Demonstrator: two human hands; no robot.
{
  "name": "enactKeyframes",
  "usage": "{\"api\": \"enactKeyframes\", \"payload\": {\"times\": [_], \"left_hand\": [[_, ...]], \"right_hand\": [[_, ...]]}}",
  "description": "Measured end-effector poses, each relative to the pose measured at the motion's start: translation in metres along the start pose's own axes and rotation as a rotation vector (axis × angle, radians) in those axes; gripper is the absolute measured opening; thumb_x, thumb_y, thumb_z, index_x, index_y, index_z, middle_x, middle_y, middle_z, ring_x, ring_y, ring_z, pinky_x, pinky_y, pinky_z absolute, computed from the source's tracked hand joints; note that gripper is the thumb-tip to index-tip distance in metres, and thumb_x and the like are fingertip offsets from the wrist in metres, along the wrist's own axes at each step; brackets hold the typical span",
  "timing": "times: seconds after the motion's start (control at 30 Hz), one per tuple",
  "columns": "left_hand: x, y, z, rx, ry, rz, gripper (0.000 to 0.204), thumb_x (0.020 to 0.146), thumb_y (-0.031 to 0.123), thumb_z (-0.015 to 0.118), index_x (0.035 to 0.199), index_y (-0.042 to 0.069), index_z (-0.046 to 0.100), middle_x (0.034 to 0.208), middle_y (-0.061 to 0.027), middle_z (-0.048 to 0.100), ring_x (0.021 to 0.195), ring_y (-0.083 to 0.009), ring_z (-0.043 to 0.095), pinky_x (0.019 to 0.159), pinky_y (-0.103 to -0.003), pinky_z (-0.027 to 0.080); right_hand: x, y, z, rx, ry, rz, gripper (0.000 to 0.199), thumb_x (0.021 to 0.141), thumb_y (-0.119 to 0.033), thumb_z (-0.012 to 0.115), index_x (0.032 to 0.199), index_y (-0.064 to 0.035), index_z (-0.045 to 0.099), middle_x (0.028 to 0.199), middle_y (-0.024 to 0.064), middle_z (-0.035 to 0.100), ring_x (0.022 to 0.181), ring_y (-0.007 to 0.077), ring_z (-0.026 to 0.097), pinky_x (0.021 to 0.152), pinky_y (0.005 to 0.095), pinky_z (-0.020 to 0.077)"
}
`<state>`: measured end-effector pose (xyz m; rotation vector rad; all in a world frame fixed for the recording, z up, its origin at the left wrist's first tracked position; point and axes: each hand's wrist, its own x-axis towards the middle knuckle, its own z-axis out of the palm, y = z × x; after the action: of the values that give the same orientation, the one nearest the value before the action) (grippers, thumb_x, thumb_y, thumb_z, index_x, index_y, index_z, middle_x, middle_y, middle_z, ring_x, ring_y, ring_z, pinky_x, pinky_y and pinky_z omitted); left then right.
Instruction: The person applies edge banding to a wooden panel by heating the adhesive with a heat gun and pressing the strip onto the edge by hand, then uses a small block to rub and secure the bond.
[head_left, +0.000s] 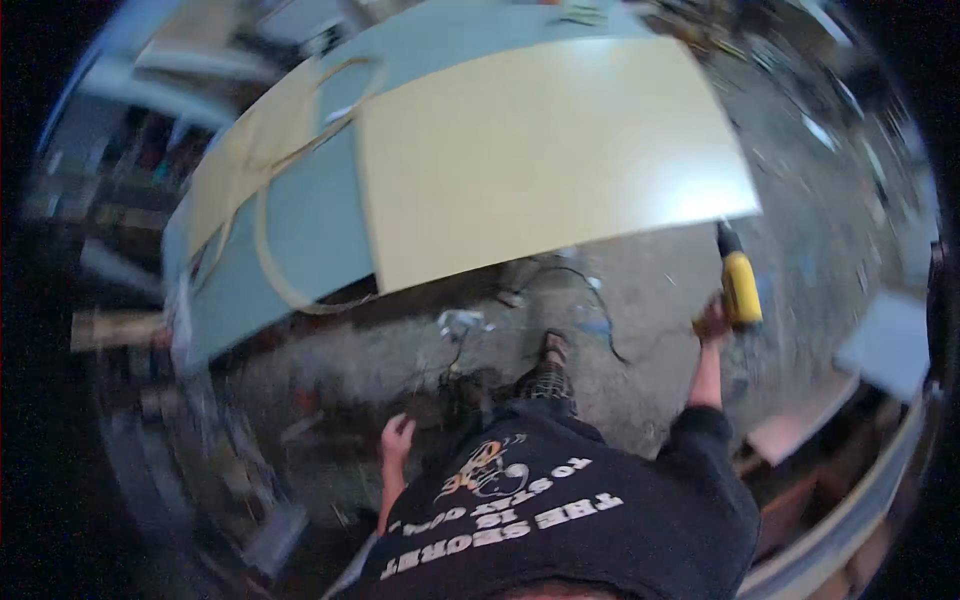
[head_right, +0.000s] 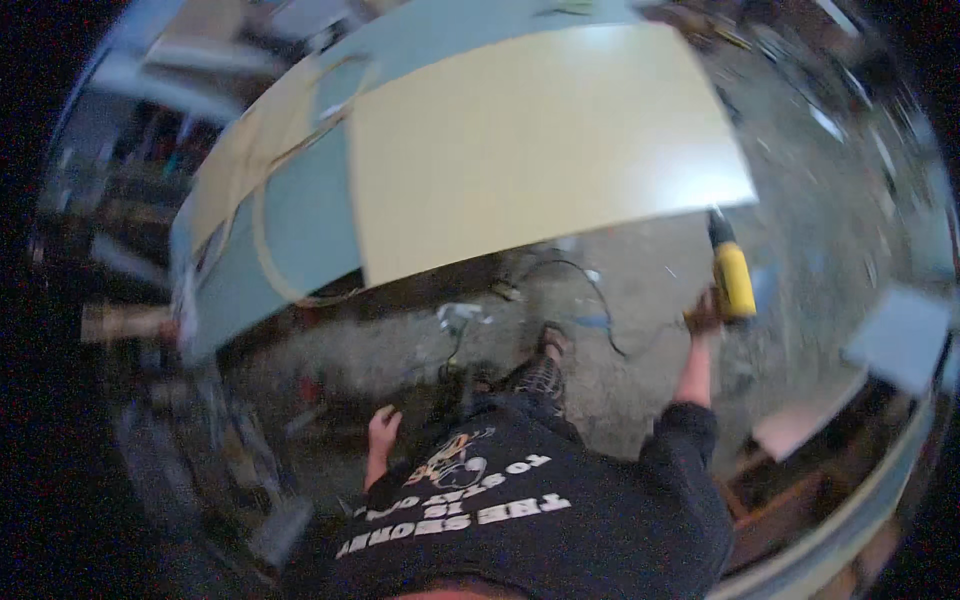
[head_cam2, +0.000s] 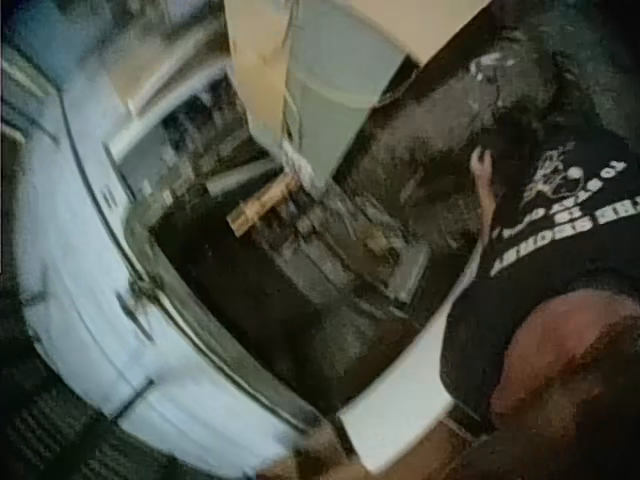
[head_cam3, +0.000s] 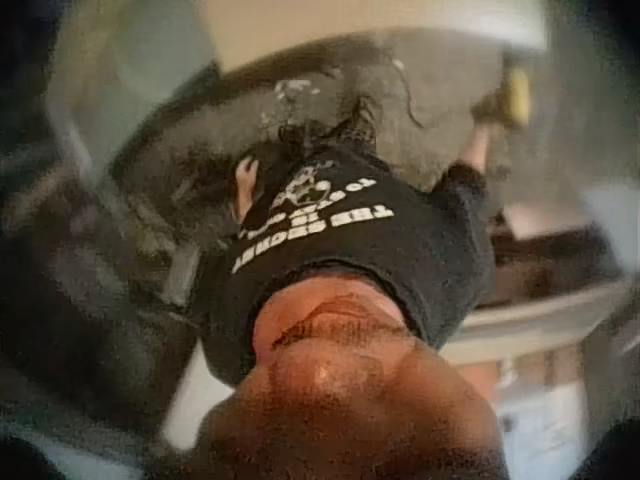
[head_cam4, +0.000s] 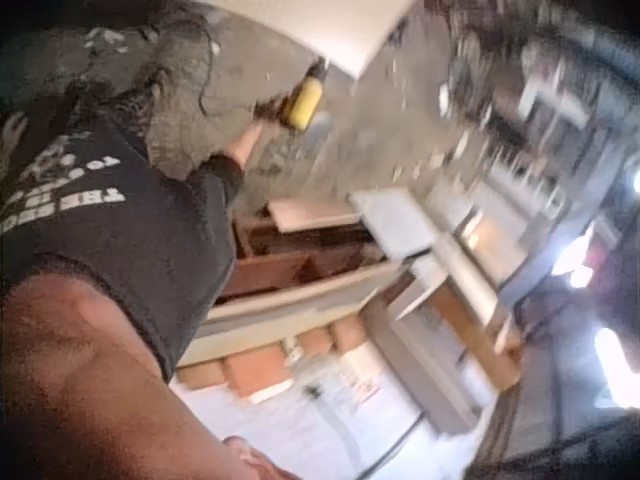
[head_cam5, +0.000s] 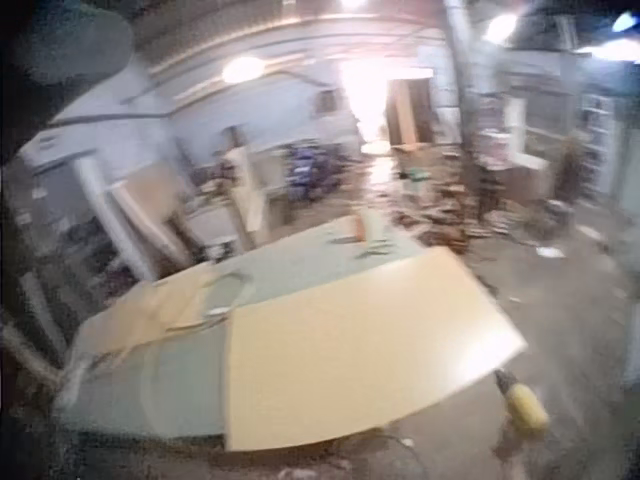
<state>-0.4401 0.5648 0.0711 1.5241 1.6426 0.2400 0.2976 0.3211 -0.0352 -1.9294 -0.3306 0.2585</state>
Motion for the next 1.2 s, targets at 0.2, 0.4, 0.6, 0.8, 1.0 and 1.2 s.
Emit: {"api": "enactKeyframes", "payload": {"times": [0.2,0.4,0.6,0.8,1.0,1.2], "left_hand": [[-0.043,-0.034,0.000,-0.015,0.088,-0.154,0.037,0.084,0.017,0.070,0.114,-0.004,0.064,0.104,-0.0176,0.069,0.099,-0.0245,0.066,0.087,-0.036,0.050],[-0.044,-0.113,-0.020,-0.095,0.097,-0.319,0.035,0.083,0.017,0.070,0.112,-0.002,0.064,0.104,-0.0160,0.069,0.097,-0.0246,0.066,0.085,-0.037,0.051],[-0.053,-0.229,-0.056,-0.235,0.249,-0.287,0.033,0.087,0.020,0.069,0.114,0.001,0.063,0.096,-0.0114,0.069,0.087,-0.0266,0.065,0.081,-0.043,0.051],[-0.125,-0.372,-0.086,0.058,0.267,-0.333,0.023,0.091,0.029,0.061,0.095,0.007,0.067,0.089,-0.0109,0.069,0.082,-0.0277,0.065,0.073,-0.042,0.052],[-0.179,-0.418,-0.123,-0.228,0.344,-0.643,0.024,0.093,0.032,0.059,0.093,0.010,0.066,0.090,-0.0107,0.067,0.084,-0.0281,0.065,0.072,-0.042,0.052],[-0.114,-0.396,-0.157,-0.554,0.458,-0.658,0.023,0.093,0.032,0.059,0.099,0.010,0.062,0.096,-0.0105,0.064,0.088,-0.0281,0.063,0.074,-0.042,0.051]], "right_hand": [[-0.116,0.054,0.101,-0.043,-0.369,-0.445,0.044,0.092,-0.030,0.055,0.125,-0.0014,0.049,0.116,0.0089,0.057,0.107,0.0239,0.054,0.093,0.0353,0.0439],[-0.218,-0.023,0.232,0.004,-0.750,-0.091,0.030,0.092,-0.024,0.059,0.115,-0.0056,0.057,0.105,0.0062,0.060,0.099,0.0212,0.057,0.085,0.0347,0.0461],[-0.277,-0.151,0.348,-0.634,-1.152,-0.522,0.022,0.091,-0.021,0.057,0.104,-0.0031,0.061,0.092,0.0067,0.063,0.085,0.0198,0.061,0.074,0.0327,0.0490],[-0.398,-0.172,0.470,0.515,-1.251,0.715,0.036,0.085,-0.024,0.065,0.113,-0.0005,0.064,0.099,0.0072,0.070,0.088,0.0202,0.067,0.081,0.0318,0.0510],[-0.545,-0.224,0.574,0.416,-1.470,0.638,0.041,0.087,-0.031,0.063,0.119,-0.0038,0.061,0.110,0.0115,0.067,0.097,0.0244,0.065,0.091,0.0350,0.0491],[-0.596,-0.396,0.664,0.189,-1.602,-0.561,0.045,0.087,-0.019,0.064,0.127,-0.0029,0.053,0.125,0.0119,0.060,0.112,0.0245,0.058,0.098,0.0366,0.0456]]}}
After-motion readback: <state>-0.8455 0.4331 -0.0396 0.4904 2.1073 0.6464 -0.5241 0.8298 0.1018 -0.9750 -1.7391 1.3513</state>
